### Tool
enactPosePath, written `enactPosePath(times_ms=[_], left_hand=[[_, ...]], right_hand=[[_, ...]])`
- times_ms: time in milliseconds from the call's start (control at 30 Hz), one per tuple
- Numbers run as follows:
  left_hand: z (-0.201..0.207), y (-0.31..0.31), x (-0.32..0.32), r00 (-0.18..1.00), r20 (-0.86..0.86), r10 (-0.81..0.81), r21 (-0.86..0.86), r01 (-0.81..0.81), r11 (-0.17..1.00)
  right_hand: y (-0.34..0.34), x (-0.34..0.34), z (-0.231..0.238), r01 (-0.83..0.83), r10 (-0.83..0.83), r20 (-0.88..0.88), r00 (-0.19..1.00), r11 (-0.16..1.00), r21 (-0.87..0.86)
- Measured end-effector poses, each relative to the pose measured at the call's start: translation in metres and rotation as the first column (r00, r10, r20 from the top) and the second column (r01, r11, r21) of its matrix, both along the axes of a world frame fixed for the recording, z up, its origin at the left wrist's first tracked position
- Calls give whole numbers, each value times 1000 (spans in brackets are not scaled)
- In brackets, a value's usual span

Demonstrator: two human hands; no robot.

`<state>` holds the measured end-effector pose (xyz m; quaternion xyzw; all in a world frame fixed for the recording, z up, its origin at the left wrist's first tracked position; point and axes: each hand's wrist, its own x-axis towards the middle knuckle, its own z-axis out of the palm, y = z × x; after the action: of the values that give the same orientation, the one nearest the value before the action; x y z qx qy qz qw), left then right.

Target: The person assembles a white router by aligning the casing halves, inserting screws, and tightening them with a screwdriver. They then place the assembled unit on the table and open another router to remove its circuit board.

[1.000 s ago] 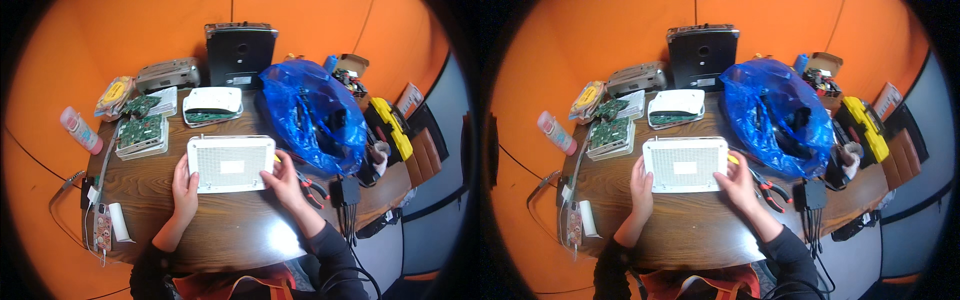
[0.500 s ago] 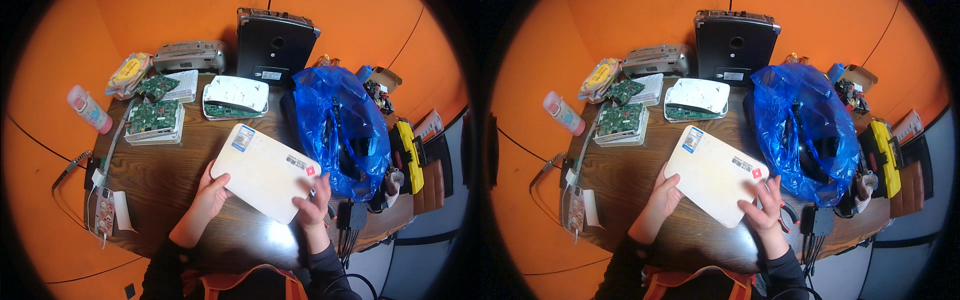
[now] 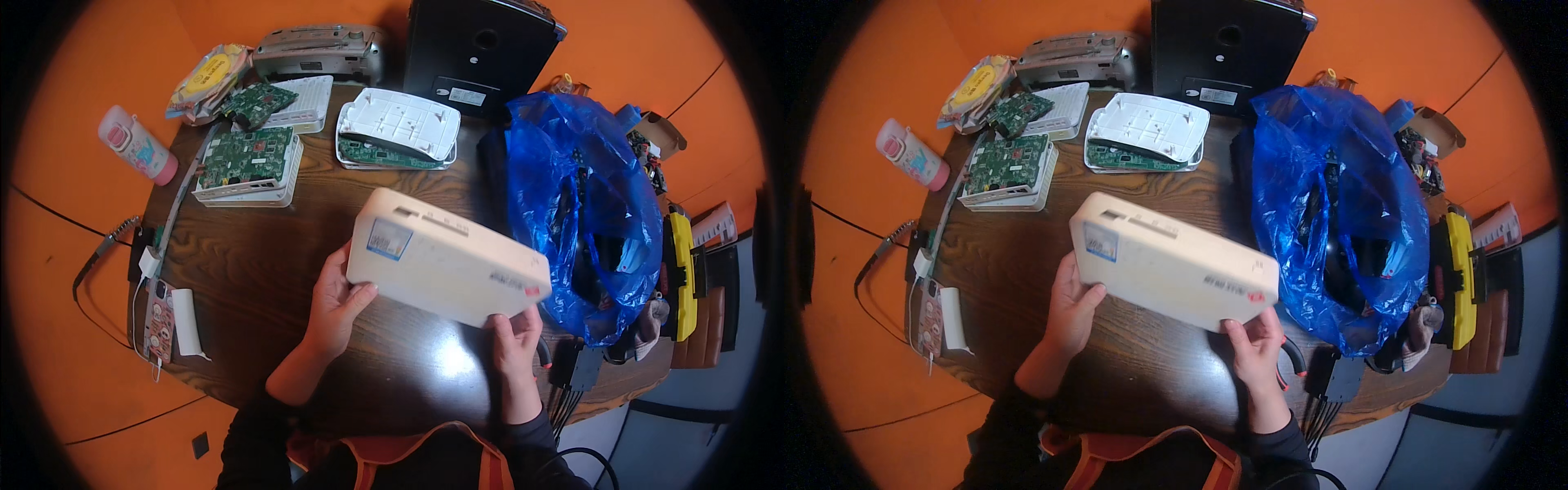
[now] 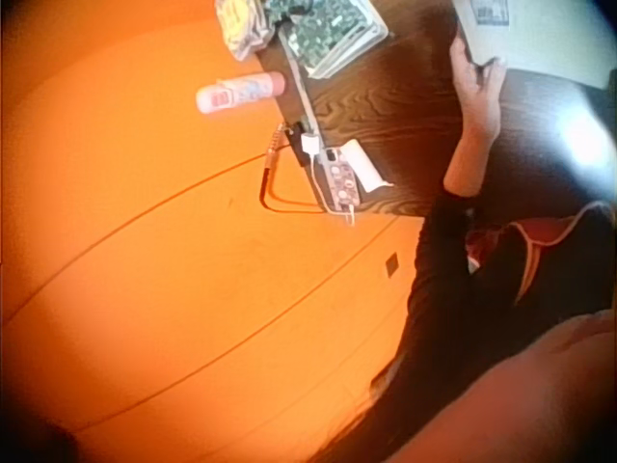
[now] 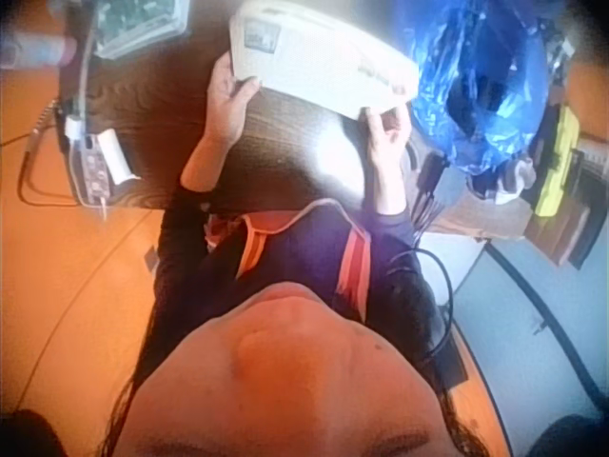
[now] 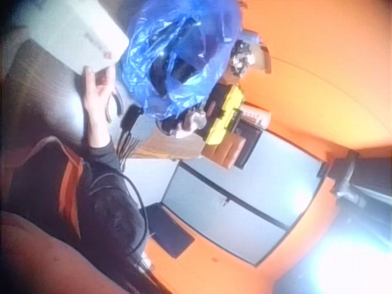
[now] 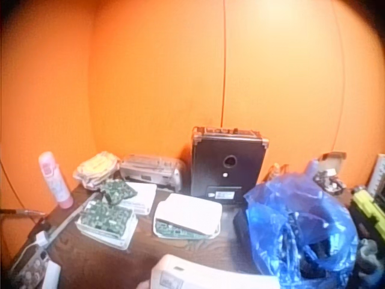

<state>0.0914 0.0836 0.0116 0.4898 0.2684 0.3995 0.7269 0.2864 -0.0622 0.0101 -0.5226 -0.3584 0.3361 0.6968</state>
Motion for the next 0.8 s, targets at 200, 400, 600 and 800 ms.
enactPosePath(times_ms=[200,400,600,800], left_hand=[[0,-2,-10,962,207,-178,7,181,984],[0,-5,-9,926,333,-180,-57,210,976],[-2,-17,-4,835,542,-93,-309,301,902],[0,-17,-9,883,467,-34,-300,194,934]], right_hand=[[2,1,3,145,-70,433,899,979,-142],[13,-1,0,96,-86,321,943,995,-15],[10,-2,-6,63,-37,589,807,998,-24],[17,-10,-4,-95,65,560,826,995,24]])
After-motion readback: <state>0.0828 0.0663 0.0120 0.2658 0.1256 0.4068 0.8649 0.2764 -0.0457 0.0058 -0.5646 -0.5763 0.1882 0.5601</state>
